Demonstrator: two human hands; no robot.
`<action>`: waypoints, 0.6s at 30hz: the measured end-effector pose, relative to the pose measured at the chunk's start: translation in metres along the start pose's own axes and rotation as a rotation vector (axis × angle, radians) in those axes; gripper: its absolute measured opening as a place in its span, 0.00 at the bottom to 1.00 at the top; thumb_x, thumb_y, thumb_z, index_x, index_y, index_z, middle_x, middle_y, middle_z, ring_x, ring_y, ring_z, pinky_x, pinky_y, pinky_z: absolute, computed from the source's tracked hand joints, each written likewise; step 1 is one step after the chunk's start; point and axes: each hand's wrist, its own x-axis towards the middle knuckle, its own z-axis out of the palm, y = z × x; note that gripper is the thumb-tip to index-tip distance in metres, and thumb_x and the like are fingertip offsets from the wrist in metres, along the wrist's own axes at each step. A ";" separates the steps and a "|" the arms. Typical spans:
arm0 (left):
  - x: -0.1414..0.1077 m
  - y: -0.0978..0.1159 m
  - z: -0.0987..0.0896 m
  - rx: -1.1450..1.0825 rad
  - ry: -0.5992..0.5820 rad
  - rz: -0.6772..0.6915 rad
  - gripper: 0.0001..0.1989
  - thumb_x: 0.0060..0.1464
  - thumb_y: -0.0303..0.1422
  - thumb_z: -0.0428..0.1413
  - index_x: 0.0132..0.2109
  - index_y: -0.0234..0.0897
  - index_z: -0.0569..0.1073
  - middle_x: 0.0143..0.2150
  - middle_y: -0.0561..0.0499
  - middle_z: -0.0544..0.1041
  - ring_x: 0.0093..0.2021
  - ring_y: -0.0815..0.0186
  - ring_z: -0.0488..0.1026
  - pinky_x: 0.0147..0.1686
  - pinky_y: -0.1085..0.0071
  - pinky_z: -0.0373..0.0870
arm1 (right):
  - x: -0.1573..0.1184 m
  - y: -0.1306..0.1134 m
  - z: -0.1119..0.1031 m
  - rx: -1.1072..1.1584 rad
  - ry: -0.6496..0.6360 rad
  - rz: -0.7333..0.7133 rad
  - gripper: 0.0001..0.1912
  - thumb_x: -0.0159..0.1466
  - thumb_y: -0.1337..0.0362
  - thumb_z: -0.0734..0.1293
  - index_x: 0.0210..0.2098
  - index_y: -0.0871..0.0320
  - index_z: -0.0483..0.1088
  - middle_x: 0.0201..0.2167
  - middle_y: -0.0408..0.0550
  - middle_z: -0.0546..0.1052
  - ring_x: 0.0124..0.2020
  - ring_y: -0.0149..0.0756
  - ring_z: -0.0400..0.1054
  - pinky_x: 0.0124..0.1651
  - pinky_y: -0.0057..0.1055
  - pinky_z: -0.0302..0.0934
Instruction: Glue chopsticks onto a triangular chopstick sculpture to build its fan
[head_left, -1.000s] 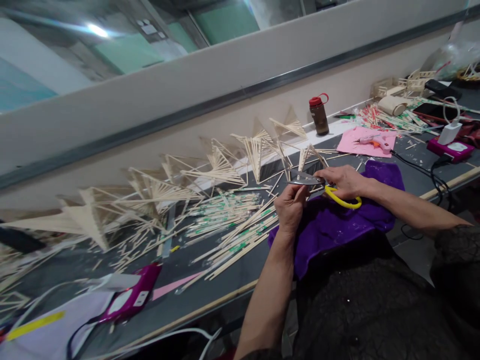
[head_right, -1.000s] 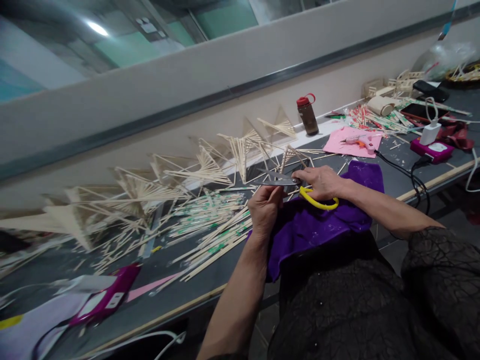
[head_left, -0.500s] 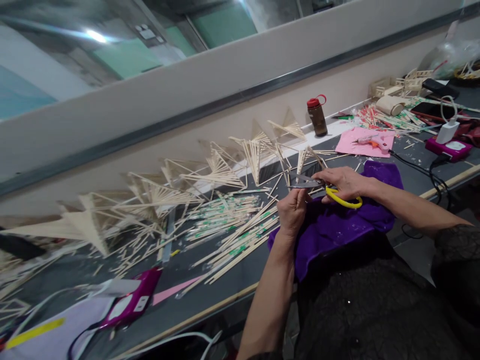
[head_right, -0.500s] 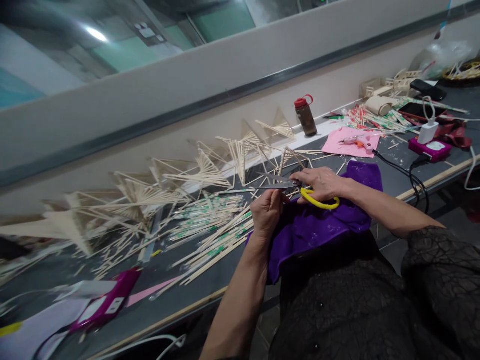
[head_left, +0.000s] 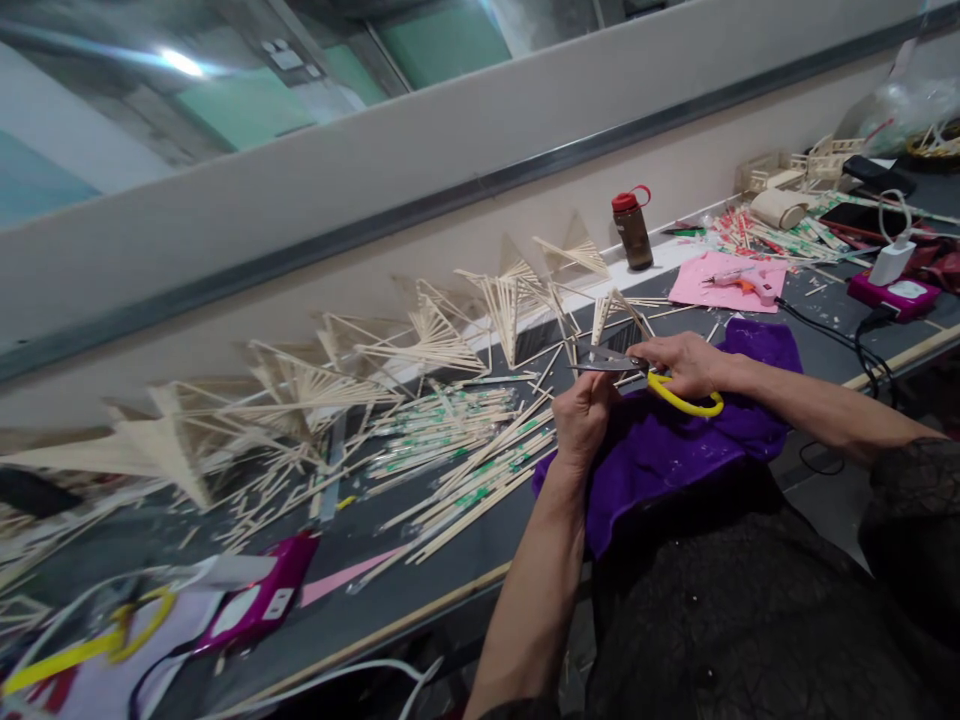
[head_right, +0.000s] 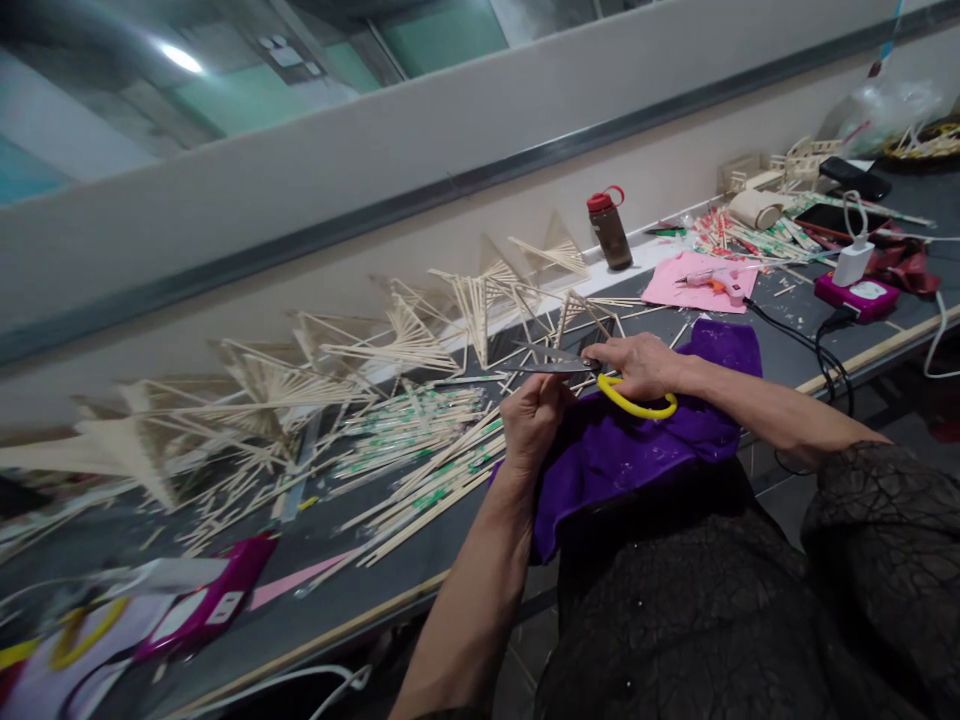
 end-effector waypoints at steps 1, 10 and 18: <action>0.000 0.000 0.000 -0.012 0.002 -0.012 0.17 0.60 0.46 0.50 0.35 0.39 0.77 0.22 0.54 0.76 0.21 0.70 0.71 0.23 0.76 0.62 | 0.000 0.000 0.000 -0.028 -0.014 0.003 0.22 0.59 0.59 0.66 0.53 0.55 0.68 0.42 0.49 0.78 0.39 0.40 0.72 0.40 0.33 0.60; 0.004 0.005 0.003 -0.228 0.118 -0.154 0.16 0.49 0.46 0.59 0.28 0.37 0.73 0.20 0.55 0.74 0.16 0.73 0.63 0.18 0.75 0.59 | 0.003 -0.003 0.001 -0.111 -0.001 0.017 0.23 0.59 0.57 0.67 0.54 0.54 0.66 0.46 0.50 0.77 0.42 0.41 0.71 0.39 0.32 0.58; 0.002 0.007 0.002 -0.243 0.082 -0.120 0.17 0.54 0.46 0.55 0.27 0.38 0.73 0.19 0.56 0.74 0.13 0.75 0.60 0.16 0.75 0.55 | 0.002 -0.003 -0.003 -0.049 -0.039 0.021 0.32 0.57 0.48 0.69 0.57 0.55 0.64 0.45 0.50 0.77 0.43 0.43 0.72 0.40 0.34 0.60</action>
